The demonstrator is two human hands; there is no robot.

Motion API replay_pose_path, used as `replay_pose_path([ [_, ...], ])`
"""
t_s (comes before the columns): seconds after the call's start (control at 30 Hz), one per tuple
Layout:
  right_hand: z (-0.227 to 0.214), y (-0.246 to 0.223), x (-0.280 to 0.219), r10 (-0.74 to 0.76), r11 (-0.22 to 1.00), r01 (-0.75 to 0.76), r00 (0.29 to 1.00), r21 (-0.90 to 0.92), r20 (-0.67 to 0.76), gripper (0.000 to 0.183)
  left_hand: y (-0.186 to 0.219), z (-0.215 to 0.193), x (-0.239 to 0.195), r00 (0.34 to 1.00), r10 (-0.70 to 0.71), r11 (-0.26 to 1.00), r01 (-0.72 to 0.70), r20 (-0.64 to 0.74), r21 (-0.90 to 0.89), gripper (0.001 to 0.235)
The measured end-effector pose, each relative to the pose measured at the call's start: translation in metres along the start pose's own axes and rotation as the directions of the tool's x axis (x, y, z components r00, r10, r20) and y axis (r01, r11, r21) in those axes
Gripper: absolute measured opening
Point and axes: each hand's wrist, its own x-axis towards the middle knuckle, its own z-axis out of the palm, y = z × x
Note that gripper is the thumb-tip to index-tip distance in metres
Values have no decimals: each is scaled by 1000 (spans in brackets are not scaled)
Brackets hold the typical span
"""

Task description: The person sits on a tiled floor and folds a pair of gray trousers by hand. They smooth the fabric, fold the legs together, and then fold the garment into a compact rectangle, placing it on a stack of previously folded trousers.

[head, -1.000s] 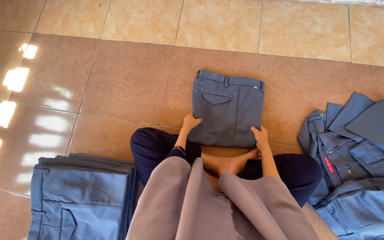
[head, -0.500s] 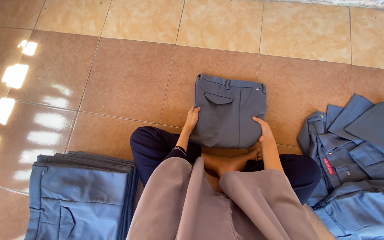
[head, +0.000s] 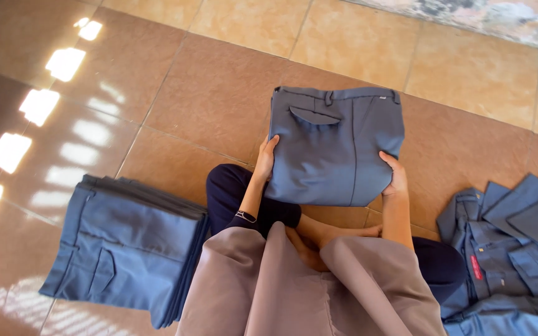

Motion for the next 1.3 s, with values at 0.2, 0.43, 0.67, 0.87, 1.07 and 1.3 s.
replay_pose_path([
  [0.2,80,1,12,-4,998,18,976,-60,217,83,56,-56,-49,977,137,982,-156,-163,-110,48],
  [0.43,207,33,3,115,987,-54,894,-149,433,76,100,-151,-138,875,281,939,-336,-395,-76,38],
  [0.67,306,117,0,325,945,-253,651,-208,686,71,134,-210,-258,612,109,981,-193,-783,-15,70],
  [0.87,374,207,-32,523,851,-322,468,-414,712,60,85,-282,-356,389,366,888,-417,-845,193,18],
  [1.07,450,272,-132,612,757,-98,453,-646,648,47,14,-343,-417,148,210,914,-380,-966,141,29],
  [1.3,408,379,-88,750,475,115,466,-873,469,59,-34,-356,-411,409,-229,964,-31,-883,-265,87],
])
